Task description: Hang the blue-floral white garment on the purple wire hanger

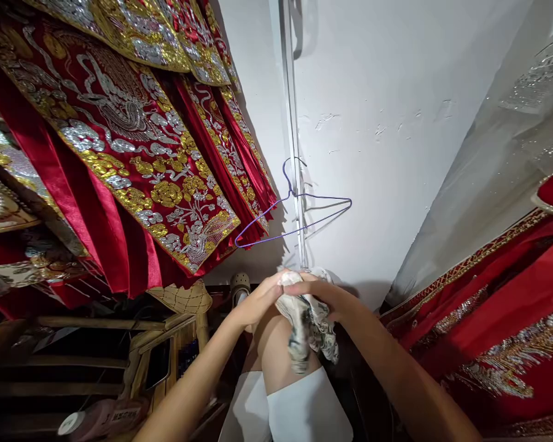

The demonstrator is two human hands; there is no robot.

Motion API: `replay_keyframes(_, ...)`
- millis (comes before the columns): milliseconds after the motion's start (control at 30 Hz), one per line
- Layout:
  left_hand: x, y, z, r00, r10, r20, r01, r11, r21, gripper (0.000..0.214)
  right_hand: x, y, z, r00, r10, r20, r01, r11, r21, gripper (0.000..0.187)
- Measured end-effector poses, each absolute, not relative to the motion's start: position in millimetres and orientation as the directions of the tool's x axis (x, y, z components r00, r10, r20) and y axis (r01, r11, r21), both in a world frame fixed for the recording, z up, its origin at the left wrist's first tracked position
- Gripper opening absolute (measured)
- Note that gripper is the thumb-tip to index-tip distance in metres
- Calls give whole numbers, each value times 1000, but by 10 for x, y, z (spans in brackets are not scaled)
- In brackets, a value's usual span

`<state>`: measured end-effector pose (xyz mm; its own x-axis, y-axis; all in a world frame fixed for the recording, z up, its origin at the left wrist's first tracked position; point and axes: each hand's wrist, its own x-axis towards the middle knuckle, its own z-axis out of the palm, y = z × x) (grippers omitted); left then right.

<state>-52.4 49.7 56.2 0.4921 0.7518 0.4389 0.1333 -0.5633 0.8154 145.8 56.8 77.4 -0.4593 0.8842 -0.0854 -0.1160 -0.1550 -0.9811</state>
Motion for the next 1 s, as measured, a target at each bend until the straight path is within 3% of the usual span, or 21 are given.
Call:
replay_keyframes(100, -667, 518, 494, 611, 704, 361, 165, -560, 812, 56, 1494, 574, 833, -706, 680, -199, 18, -264, -964, 28)
replay_keyframes(167, -811, 515, 403, 633, 723, 278, 300, -560, 772, 49, 1587, 576, 868, -766, 611, -200, 83, -215, -973, 25)
replay_keyframes(267, -1054, 519, 269, 615, 779, 123, 487, -497, 719, 50, 1763, 657, 915, -713, 691, -123, 188, 20, -982, 21)
replay_keyframes(333, -1174, 515, 226, 566, 822, 67, 559, -443, 701, 43, 1839, 817, 923, -600, 800, 13, 257, 209, -944, 17)
replay_keyframes(433, -1246, 490, 239, 450, 888, 89, 647, -393, 653, 26, 1829, 1221, 875, -336, 880, 335, 298, 437, -849, 38)
replay_keyframes(500, -1254, 479, 271, 364, 920, 142, 705, -372, 604, 19, 1760, 1537, 804, -181, 876, 447, 325, 483, -813, 52)
replay_keyframes(567, -1272, 484, 300, 298, 938, 176, 782, -346, 519, 17, 1690, 1815, 715, -116, 886, 450, 355, 460, -814, 57)
replay_keyframes(667, -1349, 523, 328, 279, 954, 109, 912, -299, 282, 15, 1684, 2043, 581, -178, 895, 409, 416, 445, -793, 52)
replay_keyframes(733, -1416, 560, 343, 288, 957, 22, 950, -289, 118, 24, 1773, 2039, 509, -249, 875, 415, 493, 483, -723, 46)
replay_keyframes(800, -1471, 601, 368, 282, 959, -38, 959, -280, 42, 30, 1913, 1935, 463, -297, 850, 436, 584, 523, -621, 42)
replay_keyframes(900, -1501, 677, 447, 251, 968, 17, 964, -252, 91, 24, 2129, 1710, 471, -313, 836, 452, 651, 535, -538, 40)
replay_keyframes(1000, -1475, 766, 595, 236, 948, 213, 937, -280, 210, 15, 2296, 1557, 561, -306, 835, 458, 630, 538, -560, 38)
